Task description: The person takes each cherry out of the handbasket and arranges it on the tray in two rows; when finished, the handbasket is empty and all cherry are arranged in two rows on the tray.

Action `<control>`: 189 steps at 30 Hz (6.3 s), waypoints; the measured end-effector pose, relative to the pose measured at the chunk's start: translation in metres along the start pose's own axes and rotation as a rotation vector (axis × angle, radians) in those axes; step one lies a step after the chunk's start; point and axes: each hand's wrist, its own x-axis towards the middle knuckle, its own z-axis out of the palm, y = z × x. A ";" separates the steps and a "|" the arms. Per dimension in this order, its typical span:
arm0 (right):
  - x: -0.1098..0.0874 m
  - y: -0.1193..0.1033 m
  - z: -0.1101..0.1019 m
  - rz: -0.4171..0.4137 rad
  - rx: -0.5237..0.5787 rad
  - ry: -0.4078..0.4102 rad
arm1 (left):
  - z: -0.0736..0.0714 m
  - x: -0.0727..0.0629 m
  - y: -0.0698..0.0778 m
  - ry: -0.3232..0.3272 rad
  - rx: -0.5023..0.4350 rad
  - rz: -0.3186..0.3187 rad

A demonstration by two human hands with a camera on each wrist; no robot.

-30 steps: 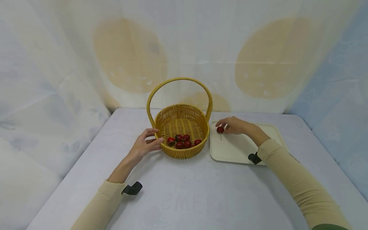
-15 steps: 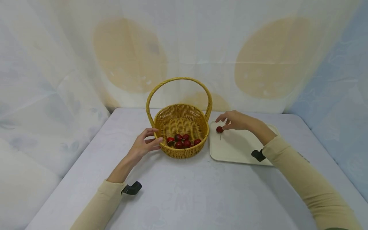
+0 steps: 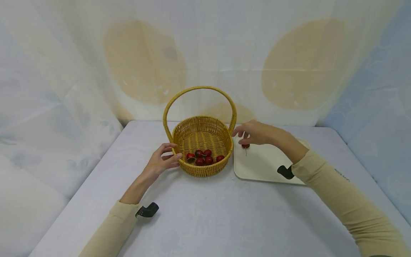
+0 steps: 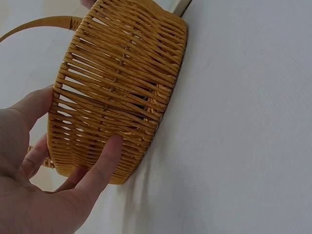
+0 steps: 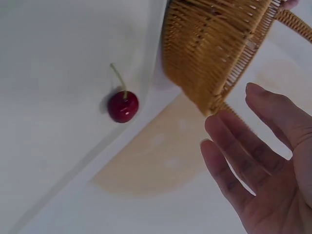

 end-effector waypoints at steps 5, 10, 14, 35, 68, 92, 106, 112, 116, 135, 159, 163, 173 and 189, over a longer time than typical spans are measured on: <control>0.005 -0.015 0.000 -0.009 0.002 -0.017 | 0.000 0.000 0.000 0.002 -0.002 -0.006; 0.013 -0.026 0.001 -0.065 -0.040 0.002 | 0.000 0.000 0.001 0.001 -0.018 -0.020; 0.022 -0.031 0.003 -0.109 -0.087 0.016 | 0.000 0.000 0.003 -0.005 -0.035 -0.031; 0.072 -0.037 0.032 -0.106 -0.064 -0.081 | 0.003 -0.012 0.025 -0.020 -0.024 -0.028; 0.113 -0.038 0.042 0.046 -0.078 -0.326 | 0.004 -0.013 0.025 -0.027 -0.038 -0.025; 0.117 -0.040 0.044 0.044 -0.100 -0.336 | 0.006 -0.013 0.026 -0.030 -0.053 -0.026; 0.098 -0.044 0.019 -0.038 -0.069 -0.227 | 0.004 -0.007 0.017 -0.026 -0.040 -0.008; 0.090 -0.043 0.012 -0.068 -0.101 -0.193 | 0.003 -0.008 0.020 -0.029 -0.042 -0.039; 0.081 -0.044 0.006 -0.085 -0.078 -0.185 | 0.001 -0.002 0.007 -0.022 -0.043 -0.030; 0.020 -0.036 -0.021 -0.132 -0.037 -0.045 | -0.003 0.000 -0.003 0.001 0.000 0.008; -0.047 0.021 -0.001 -0.014 -0.059 0.060 | -0.003 0.002 -0.004 0.005 0.001 0.004; -0.053 0.034 0.007 0.011 -0.046 0.077 | -0.003 0.002 -0.004 0.004 -0.003 0.003; -0.048 0.066 0.030 0.034 0.017 0.122 | -0.004 0.001 -0.004 0.000 -0.008 -0.002; -0.036 0.099 0.054 0.092 0.059 0.191 | -0.004 0.002 -0.003 -0.001 -0.023 -0.008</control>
